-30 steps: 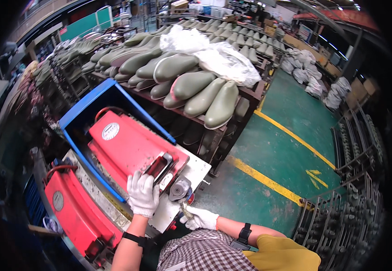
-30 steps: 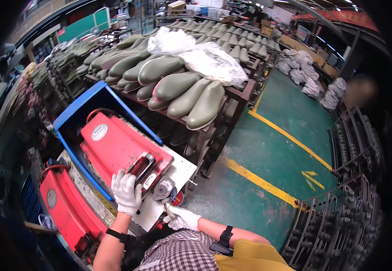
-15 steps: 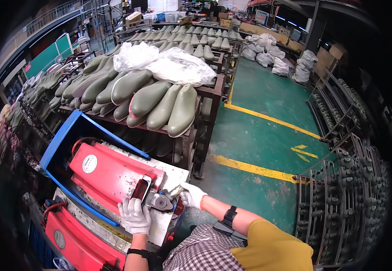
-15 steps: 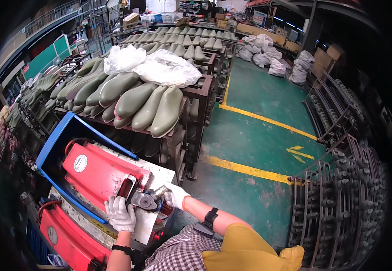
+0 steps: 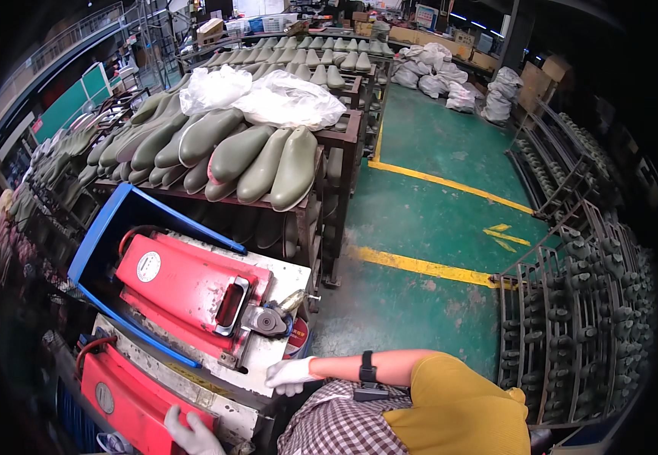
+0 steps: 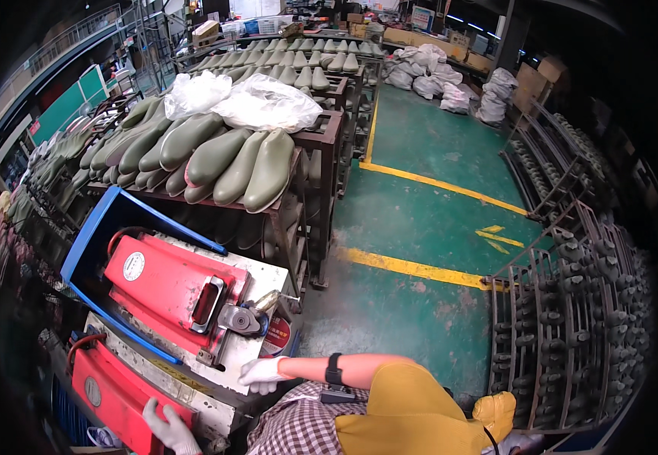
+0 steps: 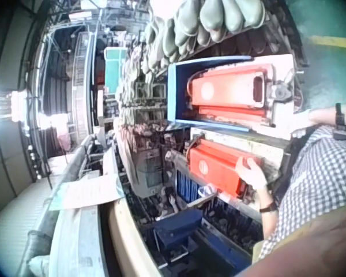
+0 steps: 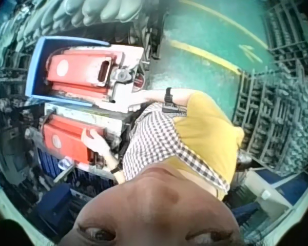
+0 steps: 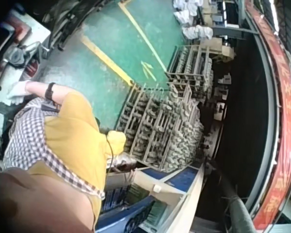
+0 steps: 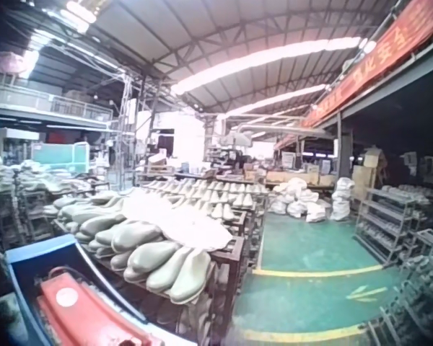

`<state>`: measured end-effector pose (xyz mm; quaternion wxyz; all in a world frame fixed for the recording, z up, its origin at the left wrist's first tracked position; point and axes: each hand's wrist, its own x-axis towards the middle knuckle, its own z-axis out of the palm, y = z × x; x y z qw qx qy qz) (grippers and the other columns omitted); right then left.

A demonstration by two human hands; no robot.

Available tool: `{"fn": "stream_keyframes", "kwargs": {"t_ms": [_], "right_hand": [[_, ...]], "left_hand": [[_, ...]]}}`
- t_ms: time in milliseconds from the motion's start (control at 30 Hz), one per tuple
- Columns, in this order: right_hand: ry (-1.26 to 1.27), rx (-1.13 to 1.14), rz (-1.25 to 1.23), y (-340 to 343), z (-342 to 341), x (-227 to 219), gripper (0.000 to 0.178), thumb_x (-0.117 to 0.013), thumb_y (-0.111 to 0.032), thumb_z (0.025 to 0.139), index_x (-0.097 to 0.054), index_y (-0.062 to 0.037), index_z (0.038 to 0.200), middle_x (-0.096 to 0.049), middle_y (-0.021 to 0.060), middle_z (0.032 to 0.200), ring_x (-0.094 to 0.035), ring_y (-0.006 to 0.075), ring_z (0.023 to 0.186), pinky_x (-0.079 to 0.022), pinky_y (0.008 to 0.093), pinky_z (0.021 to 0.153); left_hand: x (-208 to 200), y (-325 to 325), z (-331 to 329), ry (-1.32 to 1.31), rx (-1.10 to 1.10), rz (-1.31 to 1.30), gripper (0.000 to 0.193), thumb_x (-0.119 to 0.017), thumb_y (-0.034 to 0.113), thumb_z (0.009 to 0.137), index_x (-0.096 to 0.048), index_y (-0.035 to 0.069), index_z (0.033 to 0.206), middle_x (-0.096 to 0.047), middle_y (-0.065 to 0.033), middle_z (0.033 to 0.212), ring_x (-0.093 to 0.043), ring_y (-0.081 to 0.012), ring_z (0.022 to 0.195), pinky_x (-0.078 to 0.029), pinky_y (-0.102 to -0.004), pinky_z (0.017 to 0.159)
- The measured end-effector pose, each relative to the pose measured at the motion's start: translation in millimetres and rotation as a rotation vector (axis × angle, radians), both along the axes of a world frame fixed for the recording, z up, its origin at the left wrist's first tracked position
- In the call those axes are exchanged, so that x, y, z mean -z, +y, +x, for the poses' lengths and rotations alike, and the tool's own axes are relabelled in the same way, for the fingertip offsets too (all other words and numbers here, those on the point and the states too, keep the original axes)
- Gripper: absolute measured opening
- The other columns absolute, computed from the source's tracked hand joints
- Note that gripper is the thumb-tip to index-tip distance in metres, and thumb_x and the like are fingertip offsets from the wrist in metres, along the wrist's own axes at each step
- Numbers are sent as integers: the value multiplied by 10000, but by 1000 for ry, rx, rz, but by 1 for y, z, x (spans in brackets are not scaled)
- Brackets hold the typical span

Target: Attaching soles to shoe uppers using a heat press machine and organizing shoe lasts.

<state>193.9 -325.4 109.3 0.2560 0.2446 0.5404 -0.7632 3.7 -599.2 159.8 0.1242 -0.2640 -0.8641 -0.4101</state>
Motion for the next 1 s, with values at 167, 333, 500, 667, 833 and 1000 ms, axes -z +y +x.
{"fn": "stream_keyframes", "kwargs": {"t_ms": [167,333,500,667,833,1000], "right_hand": [[278,-455,379,-75,-73,17,354,-633,-387,932,-650,-61,1068,-656,61,856,-623,185,655,-507,366,567],[603,-824,544,-152,-122,26,492,-626,-466,928,-709,19,937,-722,146,810,-678,253,624,-552,431,552],[499,-873,512,-202,-121,36,525,-638,-440,893,-685,3,1171,-733,209,1010,-703,367,921,-553,460,831],[518,-714,696,-200,-105,9,566,-644,-491,855,-682,-23,1171,-718,248,1082,-672,433,1029,-523,485,915],[673,-660,685,-209,-114,59,551,-671,-483,824,-715,-25,1127,-730,229,1081,-678,421,1045,-536,474,918],[565,-544,704,-218,-121,72,581,-688,-502,812,-735,-9,1114,-737,210,1096,-679,388,1038,-540,461,917]], "left_hand": [[-51,-77,30,-33,-47,-310,362,-634,300,995,-706,-19,1152,-700,-236,1107,-641,-399,1046,-497,-476,953],[-77,-81,18,-274,-32,-708,535,-595,513,980,-722,56,1228,-716,-188,1217,-666,-385,1093,-505,-474,961],[-61,-80,-12,-426,-50,-814,384,-737,369,844,-706,2,953,-721,-247,952,-693,-412,943,-529,-488,848],[-28,-99,-33,-499,89,-794,510,-679,516,877,-703,7,894,-707,-252,867,-694,-428,880,-521,-507,781],[-78,-80,-19,-660,120,-847,816,-580,693,910,-648,17,1361,-635,-243,1365,-568,-406,1300,-395,-455,1129],[-60,-95,-47,-956,365,-645,446,-598,484,1008,-720,64,918,-584,-8,631,-491,-128,544,-416,-309,523]]}}
